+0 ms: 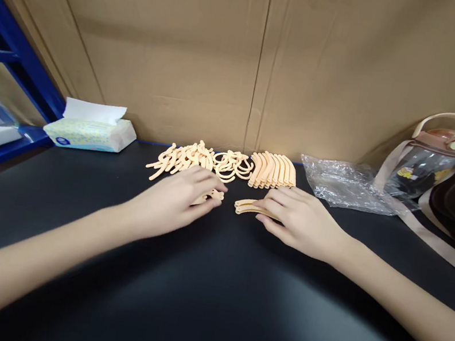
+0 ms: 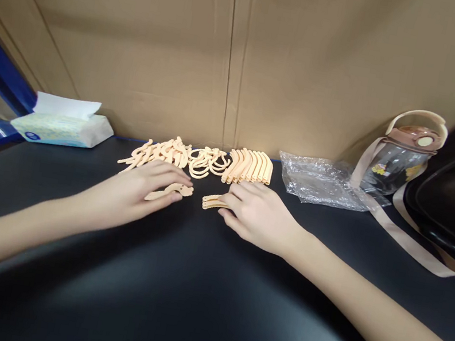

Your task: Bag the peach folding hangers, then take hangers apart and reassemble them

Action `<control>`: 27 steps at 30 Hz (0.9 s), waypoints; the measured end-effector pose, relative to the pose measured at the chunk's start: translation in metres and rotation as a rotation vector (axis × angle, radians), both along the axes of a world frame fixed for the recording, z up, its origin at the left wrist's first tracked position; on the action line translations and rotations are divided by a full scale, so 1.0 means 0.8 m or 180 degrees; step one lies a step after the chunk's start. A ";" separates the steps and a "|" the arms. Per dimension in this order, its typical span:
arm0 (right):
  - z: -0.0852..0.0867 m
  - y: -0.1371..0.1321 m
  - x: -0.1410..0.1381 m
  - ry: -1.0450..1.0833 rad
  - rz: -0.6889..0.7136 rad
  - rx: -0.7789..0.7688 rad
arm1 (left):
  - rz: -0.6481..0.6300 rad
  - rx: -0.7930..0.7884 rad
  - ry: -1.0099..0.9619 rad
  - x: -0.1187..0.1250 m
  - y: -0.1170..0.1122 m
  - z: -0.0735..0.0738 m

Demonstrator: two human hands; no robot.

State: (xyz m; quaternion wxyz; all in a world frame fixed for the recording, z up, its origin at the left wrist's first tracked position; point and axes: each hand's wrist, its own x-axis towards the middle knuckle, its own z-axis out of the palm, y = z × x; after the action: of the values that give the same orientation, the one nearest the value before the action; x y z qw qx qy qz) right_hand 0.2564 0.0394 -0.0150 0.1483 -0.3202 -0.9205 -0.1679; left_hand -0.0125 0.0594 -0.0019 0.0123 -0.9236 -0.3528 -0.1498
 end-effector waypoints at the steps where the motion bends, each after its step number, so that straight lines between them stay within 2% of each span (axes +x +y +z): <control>1: 0.000 -0.002 -0.001 -0.0015 0.0085 0.0066 | 0.0143 0.0071 0.0147 0.001 0.012 0.006; 5: -0.003 -0.008 -0.003 -0.0020 0.0417 0.0170 | 0.0542 0.0309 0.0668 0.005 0.069 0.020; 8: -0.006 -0.008 -0.002 0.0000 0.0528 0.0234 | 0.0652 0.0194 0.0905 0.008 0.108 0.025; 11: -0.006 -0.007 0.001 0.0028 0.0518 0.0246 | 0.0686 -0.0057 0.1139 0.013 0.134 0.031; 18: -0.003 -0.005 0.004 0.0050 0.0491 0.0334 | 0.0642 -0.0562 0.1509 0.026 0.162 0.045; 27: -0.003 -0.007 0.002 0.0040 0.0505 0.0323 | 0.0401 -0.0485 0.1493 0.036 0.178 0.041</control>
State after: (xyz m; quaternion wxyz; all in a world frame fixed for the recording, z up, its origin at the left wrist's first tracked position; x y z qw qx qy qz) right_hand 0.2578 0.0339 -0.0174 0.1830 -0.2395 -0.9323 -0.2001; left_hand 0.0160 0.2018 0.0308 0.0336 -0.9075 -0.4075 0.0966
